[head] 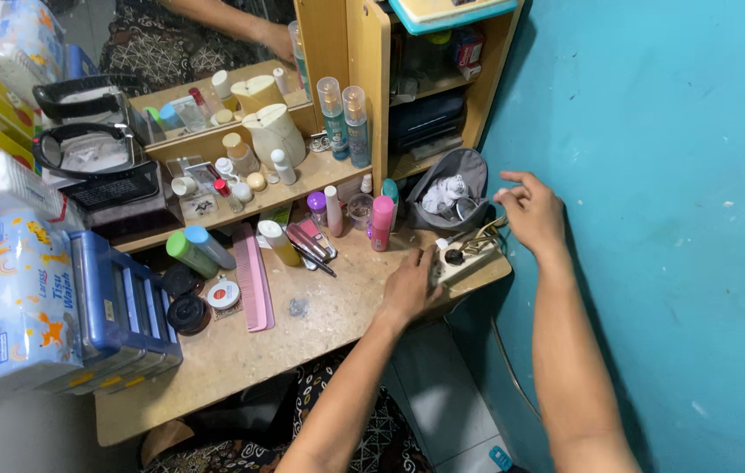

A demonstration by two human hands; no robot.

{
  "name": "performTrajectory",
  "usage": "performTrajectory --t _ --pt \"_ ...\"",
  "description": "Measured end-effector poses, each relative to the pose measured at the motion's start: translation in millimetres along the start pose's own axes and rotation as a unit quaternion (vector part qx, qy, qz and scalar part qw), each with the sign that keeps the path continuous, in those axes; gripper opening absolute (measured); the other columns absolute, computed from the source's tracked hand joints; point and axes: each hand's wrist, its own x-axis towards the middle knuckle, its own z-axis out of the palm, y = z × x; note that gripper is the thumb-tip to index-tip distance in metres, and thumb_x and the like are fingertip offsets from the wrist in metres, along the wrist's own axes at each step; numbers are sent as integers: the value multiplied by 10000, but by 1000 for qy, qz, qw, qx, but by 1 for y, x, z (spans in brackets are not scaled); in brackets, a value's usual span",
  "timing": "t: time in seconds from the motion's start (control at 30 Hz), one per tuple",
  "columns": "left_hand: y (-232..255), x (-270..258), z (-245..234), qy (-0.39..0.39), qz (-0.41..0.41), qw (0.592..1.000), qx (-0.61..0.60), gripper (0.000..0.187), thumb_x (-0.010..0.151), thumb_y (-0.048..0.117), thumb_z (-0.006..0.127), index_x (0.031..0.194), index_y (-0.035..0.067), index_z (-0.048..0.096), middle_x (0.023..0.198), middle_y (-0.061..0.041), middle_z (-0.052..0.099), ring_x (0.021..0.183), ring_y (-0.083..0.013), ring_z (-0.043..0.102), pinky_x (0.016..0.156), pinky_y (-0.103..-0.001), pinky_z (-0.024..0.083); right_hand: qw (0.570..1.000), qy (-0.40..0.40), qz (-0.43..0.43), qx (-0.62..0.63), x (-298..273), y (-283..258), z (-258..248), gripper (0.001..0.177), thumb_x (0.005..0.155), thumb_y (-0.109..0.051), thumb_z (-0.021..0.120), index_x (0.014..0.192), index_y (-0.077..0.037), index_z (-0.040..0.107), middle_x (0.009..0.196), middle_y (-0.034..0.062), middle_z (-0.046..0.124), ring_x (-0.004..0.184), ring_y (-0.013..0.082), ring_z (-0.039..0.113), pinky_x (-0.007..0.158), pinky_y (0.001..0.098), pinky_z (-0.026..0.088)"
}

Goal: The person sits at a vanity and organizes cosmetic items. They pick up and place down various bottles, tubes, and compacts, moving them around the surface and into a small bag. The person also discards a small item into a bin on the floor.

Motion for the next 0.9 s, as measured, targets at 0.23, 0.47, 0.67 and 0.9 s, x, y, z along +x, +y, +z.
performTrajectory --t 0.23,0.47,0.67,0.9 --pt "-20 22 12 33 -10 999 11 793 795 170 796 1477 50 410 1383 -218 513 1203 -423 577 943 -474 535 996 73 35 29 -63 33 0 239 1002 -83 621 1222 -19 690 960 73 780 887 126 728 765 255 553" --pt "-23 18 6 89 26 993 -73 813 823 164 770 1524 68 368 1387 -231 537 1189 -453 586 954 -491 525 993 62 88 -40 -107 67 33 240 940 -92 670 1171 -45 718 1053 91 777 936 173 749 804 294 584" --pt "-18 6 11 89 -2 992 -84 744 886 198 728 1526 85 365 1400 -250 520 1150 -472 608 929 -496 545 995 60 46 -67 -117 80 54 311 881 -115 691 1185 -47 697 1147 136 739 1004 242 755 885 362 588" --pt "-12 0 5 114 12 989 -93 803 826 206 763 1503 61 356 1424 -273 498 1111 -492 608 883 -510 540 984 68 -22 -161 -119 78 59 322 875 -113 729 1186 -32 720 1192 175 726 995 333 725 889 406 555"
